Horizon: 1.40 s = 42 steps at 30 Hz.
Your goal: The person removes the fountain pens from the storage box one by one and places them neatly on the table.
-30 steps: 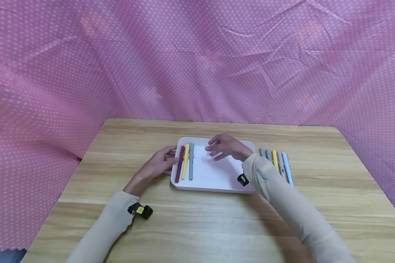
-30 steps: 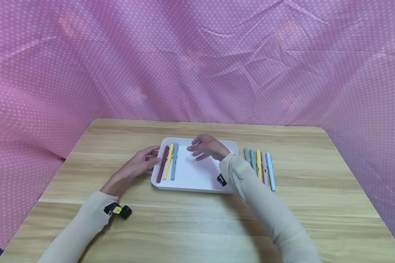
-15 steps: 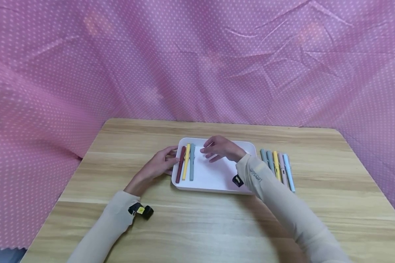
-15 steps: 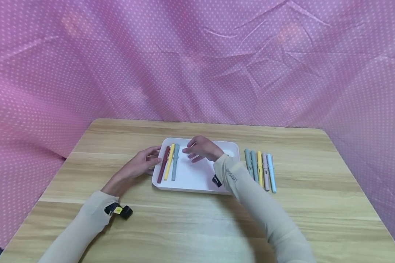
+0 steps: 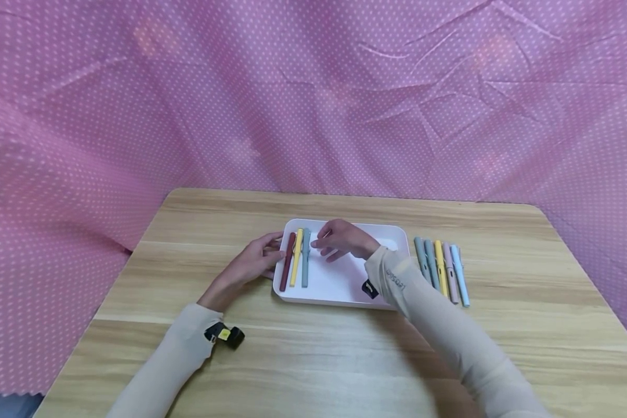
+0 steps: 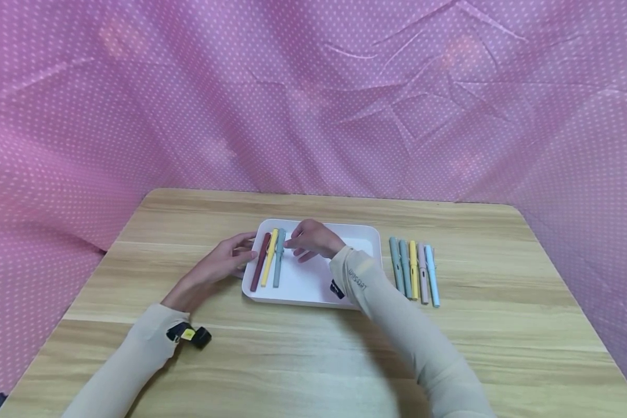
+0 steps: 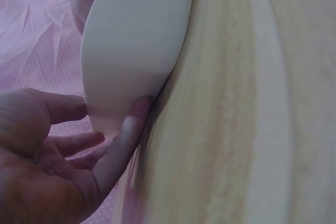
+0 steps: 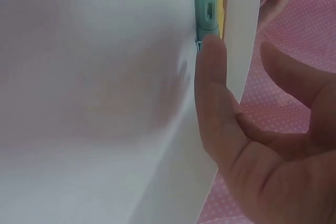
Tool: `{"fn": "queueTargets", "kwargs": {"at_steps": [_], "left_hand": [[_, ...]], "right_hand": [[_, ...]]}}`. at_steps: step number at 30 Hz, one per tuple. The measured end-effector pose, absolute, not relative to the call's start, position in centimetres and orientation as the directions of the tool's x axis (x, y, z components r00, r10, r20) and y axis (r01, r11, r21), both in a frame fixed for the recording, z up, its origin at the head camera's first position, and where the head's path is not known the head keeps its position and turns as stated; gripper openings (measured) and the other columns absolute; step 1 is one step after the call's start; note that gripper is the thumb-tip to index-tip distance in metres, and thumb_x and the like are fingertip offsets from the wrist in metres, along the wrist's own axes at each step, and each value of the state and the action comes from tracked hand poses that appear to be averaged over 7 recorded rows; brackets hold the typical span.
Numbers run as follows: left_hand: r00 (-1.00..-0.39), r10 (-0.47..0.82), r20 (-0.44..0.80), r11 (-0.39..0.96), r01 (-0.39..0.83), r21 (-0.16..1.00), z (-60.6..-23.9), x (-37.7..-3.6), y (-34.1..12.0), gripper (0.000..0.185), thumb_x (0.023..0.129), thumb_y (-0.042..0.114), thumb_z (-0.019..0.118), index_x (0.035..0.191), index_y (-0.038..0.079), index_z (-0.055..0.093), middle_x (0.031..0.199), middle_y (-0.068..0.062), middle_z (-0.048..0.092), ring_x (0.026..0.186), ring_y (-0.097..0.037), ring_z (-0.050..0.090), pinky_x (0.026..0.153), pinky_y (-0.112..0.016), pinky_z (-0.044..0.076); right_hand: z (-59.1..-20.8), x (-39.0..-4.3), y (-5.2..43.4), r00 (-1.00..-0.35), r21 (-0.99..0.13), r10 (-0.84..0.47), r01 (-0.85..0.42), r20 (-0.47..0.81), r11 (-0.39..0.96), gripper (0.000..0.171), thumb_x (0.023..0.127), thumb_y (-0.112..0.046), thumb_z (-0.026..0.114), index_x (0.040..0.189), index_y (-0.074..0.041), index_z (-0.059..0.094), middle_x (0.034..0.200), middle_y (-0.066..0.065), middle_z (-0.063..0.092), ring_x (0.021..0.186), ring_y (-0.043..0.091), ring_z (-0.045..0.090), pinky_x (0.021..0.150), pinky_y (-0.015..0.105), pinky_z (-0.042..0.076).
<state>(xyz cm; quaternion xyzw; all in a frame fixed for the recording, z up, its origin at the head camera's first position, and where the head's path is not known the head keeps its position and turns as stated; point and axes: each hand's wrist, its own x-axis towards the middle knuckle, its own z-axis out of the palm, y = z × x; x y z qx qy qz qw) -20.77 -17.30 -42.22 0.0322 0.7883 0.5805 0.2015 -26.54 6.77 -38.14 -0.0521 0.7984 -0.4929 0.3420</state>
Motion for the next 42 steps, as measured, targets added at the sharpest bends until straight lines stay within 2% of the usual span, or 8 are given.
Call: {"fn": "queueTargets", "kwargs": {"at_steps": [11,26,34,42], "left_hand": [[-0.917,0.284,-0.281,0.326,-0.183,0.927,-42.2,-20.7,-17.5,0.062,0.107,0.008,0.054,0.163,0.003,0.029,0.147,-0.029,0.048,0.124,-0.044,0.06,0.081,-0.039,0.066],[-0.913,0.284,-0.292,0.313,-0.199,0.929,-42.2,-20.8,-17.5,0.062,0.107,0.009,0.054,0.163,0.005,0.028,0.151,-0.028,0.045,0.127,-0.044,0.058,0.083,-0.04,0.065],[-0.911,0.289,-0.294,0.298,-0.206,0.932,-42.2,-20.9,-17.6,0.061,0.108,0.008,0.053,0.163,0.005,0.027,0.15,-0.029,0.045,0.125,-0.045,0.059,0.084,-0.04,0.065],[-0.91,0.289,-0.297,0.309,-0.205,0.929,-42.3,-20.8,-17.6,0.061,0.108,0.009,0.053,0.163,0.005,0.027,0.151,-0.028,0.045,0.127,-0.045,0.058,0.084,-0.04,0.065]], "right_hand": [[-38.4,-26.2,5.9,-0.76,-0.798,-0.396,0.258,-0.515,0.544,0.029,0.099,-0.012,0.073,0.117,0.005,0.059,0.107,0.016,0.066,0.094,0.026,0.068,0.081,0.036,0.066],[-39.1,-25.9,4.8,-0.787,-0.759,-0.328,0.255,-0.523,0.6,0.024,0.096,-0.014,0.076,0.106,0.003,0.062,0.096,0.015,0.067,0.078,0.024,0.069,0.071,0.032,0.066],[-39.4,-25.9,3.5,-0.818,-0.686,-0.272,0.192,-0.507,0.702,0.034,0.093,-0.018,0.08,0.114,0.004,0.064,0.093,0.012,0.067,0.077,0.021,0.07,0.064,0.026,0.064],[-39.3,-25.7,3.2,-0.817,-0.639,-0.244,0.185,-0.522,0.747,0.042,0.092,-0.02,0.082,0.119,0.004,0.062,0.096,0.011,0.068,0.078,0.021,0.07,0.063,0.025,0.062]]}}
